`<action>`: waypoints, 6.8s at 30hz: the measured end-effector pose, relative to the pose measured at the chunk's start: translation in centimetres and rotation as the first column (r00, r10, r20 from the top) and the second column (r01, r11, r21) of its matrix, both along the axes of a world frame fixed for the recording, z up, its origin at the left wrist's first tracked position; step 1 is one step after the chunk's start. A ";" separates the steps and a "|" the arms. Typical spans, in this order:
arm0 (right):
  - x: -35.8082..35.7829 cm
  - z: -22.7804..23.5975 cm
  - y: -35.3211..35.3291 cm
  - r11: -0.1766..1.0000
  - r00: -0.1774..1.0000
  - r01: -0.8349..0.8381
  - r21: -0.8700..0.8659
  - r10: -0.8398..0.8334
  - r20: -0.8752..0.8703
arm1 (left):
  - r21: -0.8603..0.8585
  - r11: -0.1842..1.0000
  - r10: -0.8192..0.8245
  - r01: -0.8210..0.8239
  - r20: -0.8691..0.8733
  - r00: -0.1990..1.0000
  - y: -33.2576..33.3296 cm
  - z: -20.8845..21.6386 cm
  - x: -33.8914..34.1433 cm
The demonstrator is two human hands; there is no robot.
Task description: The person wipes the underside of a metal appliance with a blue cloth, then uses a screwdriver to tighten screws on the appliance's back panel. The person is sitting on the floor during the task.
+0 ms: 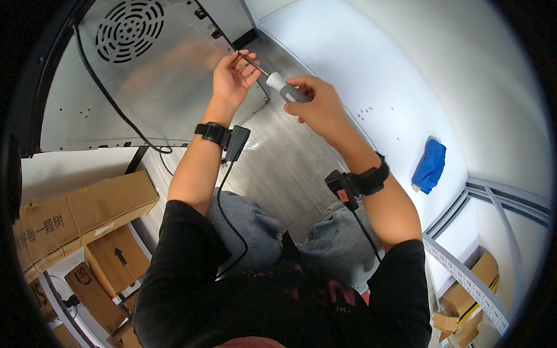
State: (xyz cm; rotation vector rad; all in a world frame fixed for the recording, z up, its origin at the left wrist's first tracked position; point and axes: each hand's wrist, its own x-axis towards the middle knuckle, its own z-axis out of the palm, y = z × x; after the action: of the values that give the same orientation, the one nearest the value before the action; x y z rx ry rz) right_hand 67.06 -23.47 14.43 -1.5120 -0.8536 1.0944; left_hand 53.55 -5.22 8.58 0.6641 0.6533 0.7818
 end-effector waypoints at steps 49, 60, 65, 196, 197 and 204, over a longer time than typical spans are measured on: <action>17.5 -11.3 -19.3 0.880 0.850 0.447 -0.157 -0.473 -0.232 | 0.295 0.851 -0.140 0.434 -0.670 0.729 -13.5 -18.8 17.5; 8.8 7.7 -3.5 0.990 0.988 0.125 0.068 -0.118 -0.104 | 0.324 0.908 -0.190 0.265 -0.245 0.951 -2.8 8.2 8.0; 1.8 8.5 -1.2 0.991 0.952 0.099 0.092 -0.067 -0.300 | 0.332 0.939 -0.064 0.092 -0.094 0.994 -1.7 9.9 2.7; -4.3 3.4 -0.1 0.905 0.816 0.195 0.377 -0.363 0.450 | 0.272 0.943 -0.091 0.192 -0.342 0.935 -2.4 10.1 0.1; -4.2 3.1 0.0 0.900 0.807 0.198 0.387 -0.374 0.456 | 0.288 0.936 -0.092 0.204 -0.358 0.929 -2.4 10.0 0.1; -3.7 5.1 -0.1 0.975 0.953 0.218 0.047 -0.202 -0.225 | 0.249 0.951 -0.137 0.183 -0.189 0.972 -1.8 8.8 -0.1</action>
State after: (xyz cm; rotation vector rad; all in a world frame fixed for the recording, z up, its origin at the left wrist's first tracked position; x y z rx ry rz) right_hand 63.31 -23.62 19.54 -1.3589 -0.5590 1.0389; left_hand 53.43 -7.04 17.35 1.0250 0.6448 0.6707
